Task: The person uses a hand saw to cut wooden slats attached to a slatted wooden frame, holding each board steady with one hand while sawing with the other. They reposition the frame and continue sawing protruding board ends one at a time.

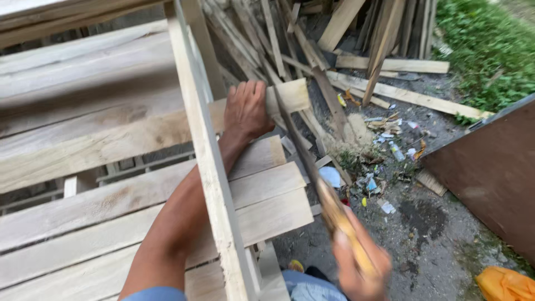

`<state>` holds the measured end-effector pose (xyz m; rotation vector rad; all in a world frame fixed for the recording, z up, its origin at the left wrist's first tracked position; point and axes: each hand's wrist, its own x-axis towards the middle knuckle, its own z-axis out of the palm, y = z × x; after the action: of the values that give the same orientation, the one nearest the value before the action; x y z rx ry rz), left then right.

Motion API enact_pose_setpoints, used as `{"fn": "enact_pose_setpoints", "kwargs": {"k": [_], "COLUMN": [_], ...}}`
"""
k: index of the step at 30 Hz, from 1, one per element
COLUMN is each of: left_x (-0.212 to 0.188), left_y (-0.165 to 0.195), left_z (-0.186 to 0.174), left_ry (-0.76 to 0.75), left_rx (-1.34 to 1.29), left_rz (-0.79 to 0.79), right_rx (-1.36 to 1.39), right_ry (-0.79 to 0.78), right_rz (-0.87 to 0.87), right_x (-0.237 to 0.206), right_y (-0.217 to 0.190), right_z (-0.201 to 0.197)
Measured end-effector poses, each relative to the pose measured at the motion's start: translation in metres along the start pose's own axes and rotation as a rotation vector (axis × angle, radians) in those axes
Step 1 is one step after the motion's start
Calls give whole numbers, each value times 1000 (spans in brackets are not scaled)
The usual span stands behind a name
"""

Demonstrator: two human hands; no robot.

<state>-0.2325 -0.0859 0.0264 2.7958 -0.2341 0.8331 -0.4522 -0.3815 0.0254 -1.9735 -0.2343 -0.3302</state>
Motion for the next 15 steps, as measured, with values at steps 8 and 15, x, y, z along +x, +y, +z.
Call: {"fn": "enact_pose_setpoints", "kwargs": {"k": [8, 15], "left_x": [0, 1], "left_y": [-1, -7], "left_z": [1, 4], "left_ry": [-11, -30], "left_rx": [5, 55], "left_rz": [-2, -12], "right_rx": [150, 60], "right_ry": [8, -37], "right_rz": [-309, 59], "right_x": [74, 6], "right_y": [2, -30], "right_z": [52, -10]}}
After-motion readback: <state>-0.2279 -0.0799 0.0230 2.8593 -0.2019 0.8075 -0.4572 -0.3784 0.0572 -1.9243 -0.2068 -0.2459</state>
